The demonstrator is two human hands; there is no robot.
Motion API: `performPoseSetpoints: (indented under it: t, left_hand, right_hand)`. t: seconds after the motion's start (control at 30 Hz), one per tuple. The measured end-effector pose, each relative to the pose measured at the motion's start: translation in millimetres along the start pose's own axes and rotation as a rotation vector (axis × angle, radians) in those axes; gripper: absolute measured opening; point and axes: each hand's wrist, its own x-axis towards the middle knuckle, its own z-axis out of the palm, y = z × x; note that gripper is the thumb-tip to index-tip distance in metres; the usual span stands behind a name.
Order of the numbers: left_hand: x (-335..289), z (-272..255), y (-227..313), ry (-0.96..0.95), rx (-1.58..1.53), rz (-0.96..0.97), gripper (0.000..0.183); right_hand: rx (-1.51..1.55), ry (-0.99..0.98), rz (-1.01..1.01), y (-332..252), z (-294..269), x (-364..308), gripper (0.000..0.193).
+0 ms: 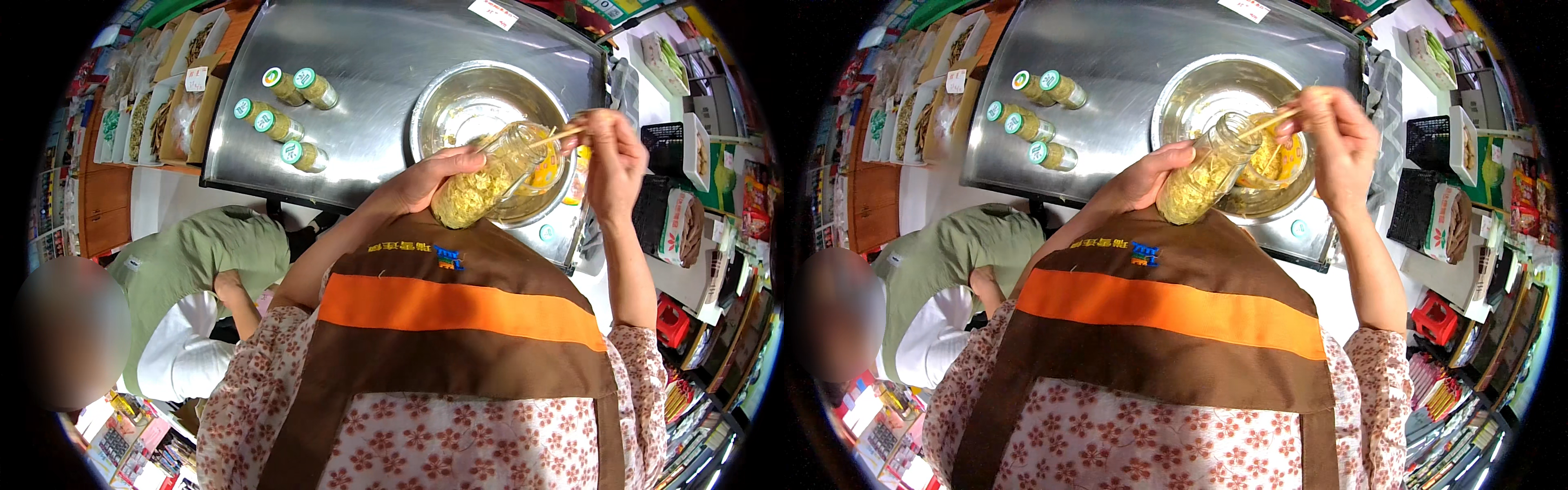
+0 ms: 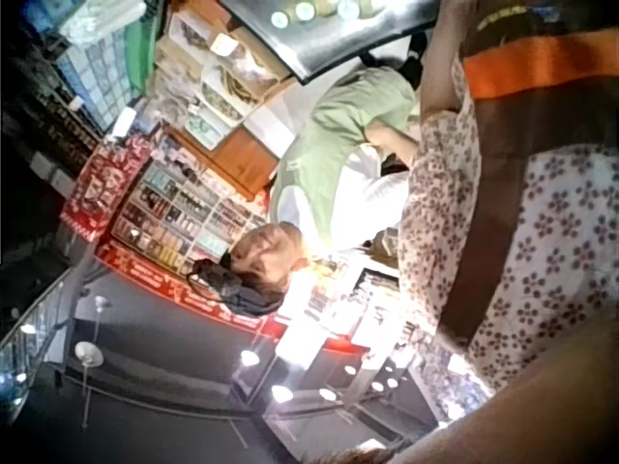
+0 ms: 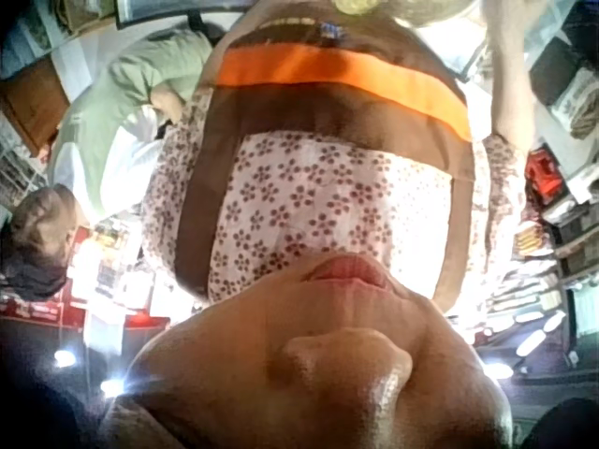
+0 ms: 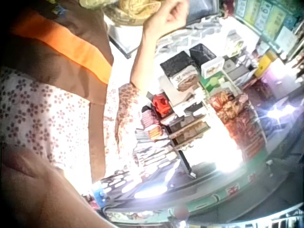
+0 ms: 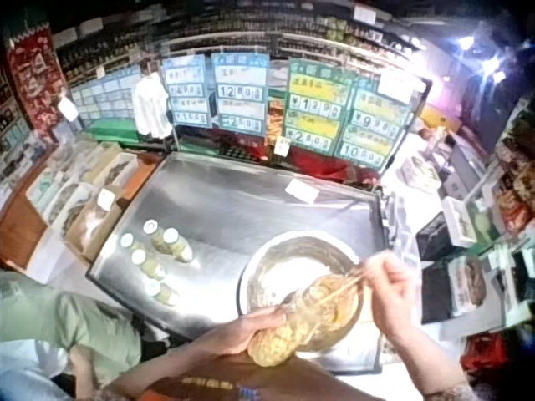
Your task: The person scoops a yellow-green paste from a large metal bowl into small glass jars using chopsticks. The person repeatedly packs the paste into each jar, then places the filled jar on the counter and picks up an empty one to continue the process.
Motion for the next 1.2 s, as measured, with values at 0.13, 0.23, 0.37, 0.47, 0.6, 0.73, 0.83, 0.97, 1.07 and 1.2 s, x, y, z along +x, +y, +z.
performPoseSetpoints:
  t: [0.13, 0.23, 0.37, 0.47, 0.6, 0.73, 0.83, 0.97, 1.07, 1.2]
  left_hand:
    - [-8.2, 4.3, -0.6, 0.046, 0.132, 0.071, 0.056]
    - [-14.4, 2.5, -1.6, 0.026, 0.261, 0.126, 0.057]
    - [-35.2, -2.2, 13.2, -0.049, 0.507, 0.139, 0.061]
    - [-44.6, 7.2, 24.7, -0.046, 0.681, 0.119, 0.073]
    - [-35.1, -4.6, 12.2, -0.108, 0.777, 0.206, 0.068]
    - [-37.3, -7.4, 1.5, -0.054, 0.853, 0.245, 0.064]
    - [-46.6, 5.4, 5.5, -0.005, 0.764, 0.124, 0.072]
    - [-57.2, 15.1, 5.3, 0.084, 0.765, 0.197, 0.072]
    - [-58.9, 17.7, 4.1, 0.084, 0.795, 0.208, 0.072]
    - [-61.9, 20.7, 4.5, 0.104, 0.817, 0.2, 0.073]
  right_hand:
    - [-0.293, -0.091, -0.111, -12.2, 6.6, -10.2, 0.017]
    - [-0.282, -0.161, -0.001, -0.5, 10.4, -25.9, 0.015]
    - [-0.13, -0.071, -0.037, -13.8, 6.8, -23.7, 0.017]
    - [-0.06, 0.002, -0.183, -33.5, 0.4, -16.3, 0.019]
    - [-0.223, -0.137, -0.25, -11.8, 22.7, -33.8, 0.015]
    - [-0.071, -0.144, -0.018, 6.0, 30.4, -34.8, 0.013]
    - [-0.156, -0.143, -0.033, -8.5, 28.0, -28.6, 0.014]
    - [0.027, 0.031, -0.127, -25.2, 11.1, -20.4, 0.015]
    - [-0.172, -0.079, 0.111, -4.4, 22.5, -46.4, 0.015]
    - [-0.121, -0.079, 0.135, 5.4, 26.7, -53.5, 0.014]
